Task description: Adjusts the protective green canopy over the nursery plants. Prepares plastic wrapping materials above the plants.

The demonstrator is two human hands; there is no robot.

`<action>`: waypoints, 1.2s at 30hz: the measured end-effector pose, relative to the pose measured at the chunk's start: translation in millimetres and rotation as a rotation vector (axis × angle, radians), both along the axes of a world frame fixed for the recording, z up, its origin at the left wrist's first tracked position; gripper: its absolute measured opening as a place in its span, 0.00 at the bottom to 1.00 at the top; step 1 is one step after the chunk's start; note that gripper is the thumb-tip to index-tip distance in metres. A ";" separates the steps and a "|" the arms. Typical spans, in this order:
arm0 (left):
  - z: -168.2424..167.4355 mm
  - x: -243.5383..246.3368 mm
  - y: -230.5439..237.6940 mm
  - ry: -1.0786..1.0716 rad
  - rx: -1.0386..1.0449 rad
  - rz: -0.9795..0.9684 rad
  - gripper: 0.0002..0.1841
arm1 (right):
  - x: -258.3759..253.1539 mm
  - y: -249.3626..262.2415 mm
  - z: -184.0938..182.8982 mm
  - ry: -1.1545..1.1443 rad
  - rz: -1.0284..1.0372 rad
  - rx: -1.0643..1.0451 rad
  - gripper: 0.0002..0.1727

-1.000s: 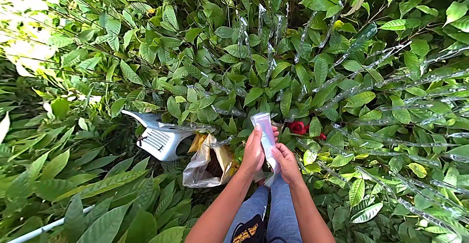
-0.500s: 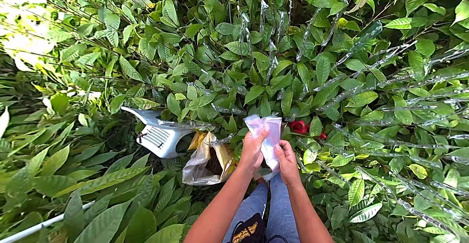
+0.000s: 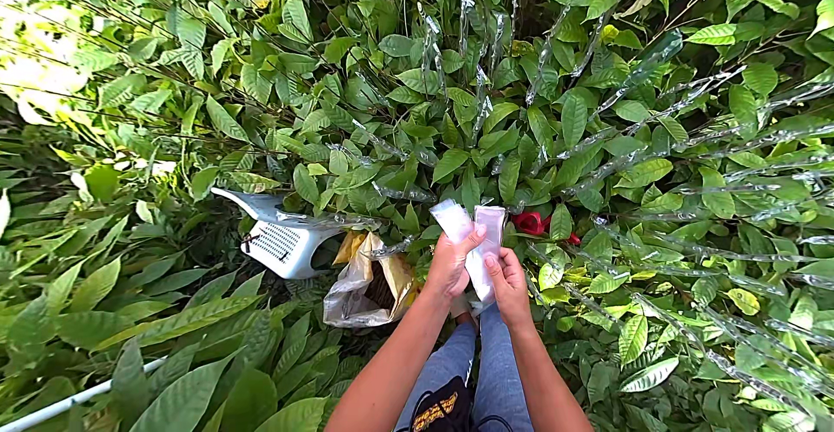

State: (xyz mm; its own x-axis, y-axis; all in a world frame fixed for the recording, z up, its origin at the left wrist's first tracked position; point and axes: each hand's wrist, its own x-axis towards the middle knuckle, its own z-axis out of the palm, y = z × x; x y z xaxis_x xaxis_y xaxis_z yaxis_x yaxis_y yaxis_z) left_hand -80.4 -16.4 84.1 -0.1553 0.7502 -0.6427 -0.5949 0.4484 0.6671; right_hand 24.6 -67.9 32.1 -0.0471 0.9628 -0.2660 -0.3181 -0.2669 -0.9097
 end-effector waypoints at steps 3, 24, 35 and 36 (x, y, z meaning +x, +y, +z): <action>-4.1 -1.6 0.8 -0.058 0.010 -0.013 0.11 | -1.4 1.1 0.2 -0.004 -0.048 -0.022 0.08; -3.7 -5.1 -2.6 -0.035 0.121 -0.296 0.15 | 14.3 -2.2 -7.7 0.256 -0.016 -0.066 0.13; -1.3 -6.0 4.4 -0.115 0.013 -0.237 0.11 | 11.0 -1.1 -2.4 0.206 -0.048 -0.086 0.14; -1.6 -5.6 5.1 -0.106 0.010 -0.223 0.12 | 9.3 -0.4 -3.1 0.198 -0.061 -0.076 0.14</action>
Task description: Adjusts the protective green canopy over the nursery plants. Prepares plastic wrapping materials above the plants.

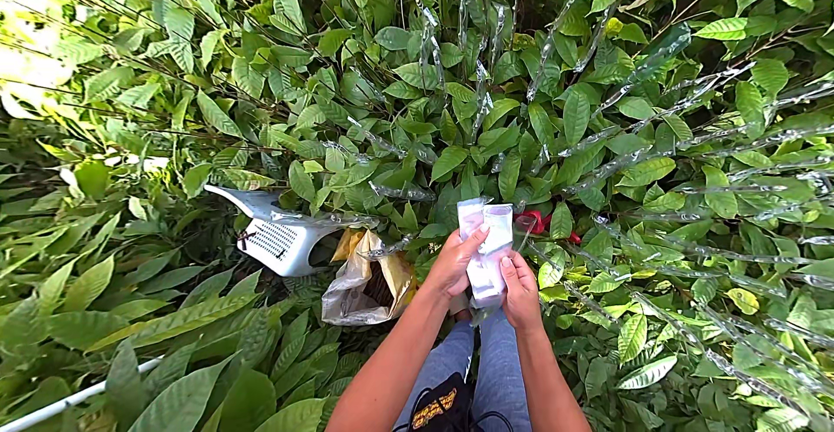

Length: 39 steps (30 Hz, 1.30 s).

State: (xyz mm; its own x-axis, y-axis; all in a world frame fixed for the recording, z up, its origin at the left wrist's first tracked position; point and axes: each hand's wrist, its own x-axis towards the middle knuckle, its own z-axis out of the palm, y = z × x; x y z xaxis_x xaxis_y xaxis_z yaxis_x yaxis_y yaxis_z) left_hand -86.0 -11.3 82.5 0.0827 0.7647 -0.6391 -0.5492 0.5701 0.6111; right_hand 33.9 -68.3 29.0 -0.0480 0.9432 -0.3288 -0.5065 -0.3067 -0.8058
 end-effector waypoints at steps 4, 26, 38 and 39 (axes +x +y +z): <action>-2.9 3.5 2.0 0.029 0.016 0.100 0.19 | -7.0 3.3 -3.8 -0.017 -0.081 0.029 0.12; -5.1 -2.6 4.9 -0.187 0.098 0.461 0.20 | -5.9 1.2 -21.1 0.510 -0.224 0.124 0.08; -14.7 4.5 -15.1 -0.008 0.114 -0.111 0.18 | 5.8 2.1 3.7 -0.557 -0.020 0.065 0.19; -12.4 5.2 -15.3 -0.009 0.099 -0.117 0.15 | 6.9 1.8 4.2 -0.607 0.007 0.055 0.18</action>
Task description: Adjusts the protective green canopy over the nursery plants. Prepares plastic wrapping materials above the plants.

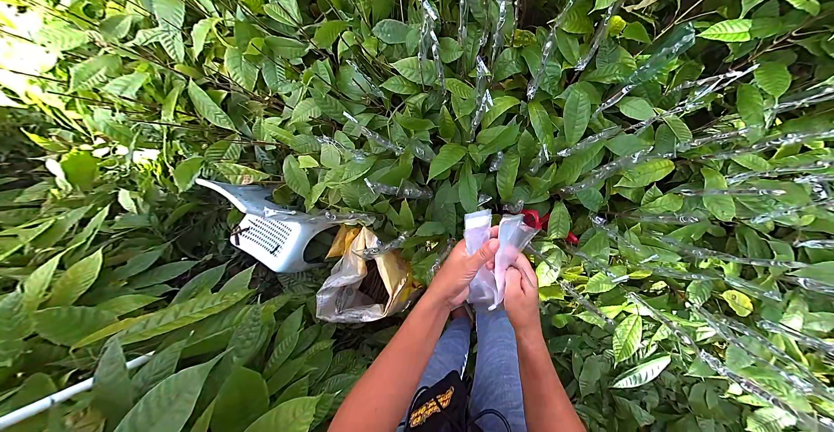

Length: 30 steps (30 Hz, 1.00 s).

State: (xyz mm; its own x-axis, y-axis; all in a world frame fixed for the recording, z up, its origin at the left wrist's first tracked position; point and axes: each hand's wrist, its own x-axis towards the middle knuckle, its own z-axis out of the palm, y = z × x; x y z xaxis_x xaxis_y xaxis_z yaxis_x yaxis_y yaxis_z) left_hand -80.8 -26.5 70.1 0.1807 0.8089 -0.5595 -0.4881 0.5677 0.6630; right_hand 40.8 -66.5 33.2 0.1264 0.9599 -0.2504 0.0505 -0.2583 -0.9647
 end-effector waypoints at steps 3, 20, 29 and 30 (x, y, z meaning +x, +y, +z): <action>0.5 1.9 -0.5 -0.011 -0.019 0.005 0.10 | 2.0 -0.2 1.2 -0.111 0.040 -0.026 0.19; 3.0 6.3 4.8 0.034 -0.103 0.082 0.12 | -10.1 4.2 -1.7 0.052 -0.096 0.157 0.17; 1.9 -1.3 11.2 0.118 0.040 0.090 0.07 | -18.8 4.0 -19.1 0.412 -0.283 0.175 0.10; 2.2 -2.8 10.8 0.117 0.062 0.055 0.08 | -18.8 3.9 -18.0 0.422 -0.273 0.160 0.11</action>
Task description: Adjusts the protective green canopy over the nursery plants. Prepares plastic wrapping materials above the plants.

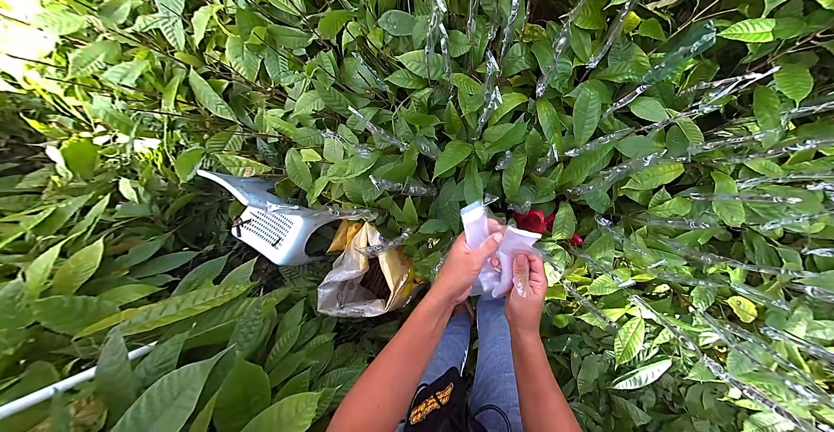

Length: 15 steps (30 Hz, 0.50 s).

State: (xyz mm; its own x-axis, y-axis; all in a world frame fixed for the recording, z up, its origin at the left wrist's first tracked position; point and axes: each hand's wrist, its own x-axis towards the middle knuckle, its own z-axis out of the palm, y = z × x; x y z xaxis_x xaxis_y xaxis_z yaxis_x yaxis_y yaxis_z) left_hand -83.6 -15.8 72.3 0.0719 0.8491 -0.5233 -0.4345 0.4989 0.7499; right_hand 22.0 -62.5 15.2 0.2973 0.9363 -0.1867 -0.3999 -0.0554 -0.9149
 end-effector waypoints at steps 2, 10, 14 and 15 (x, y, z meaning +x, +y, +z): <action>1.0 -1.7 -1.0 -0.020 0.001 -0.030 0.10 | 1.0 1.3 5.7 -0.010 0.046 -0.027 0.12; 3.1 -6.9 -2.3 -0.166 -0.087 -0.052 0.07 | 3.5 6.1 22.6 -0.041 0.141 -0.067 0.15; 5.1 -0.5 1.5 -0.122 -0.174 0.027 0.07 | 2.7 7.7 23.3 -0.136 0.136 -0.079 0.15; 5.6 1.5 2.7 -0.099 -0.203 0.056 0.07 | 2.0 7.7 22.9 -0.185 0.136 -0.061 0.15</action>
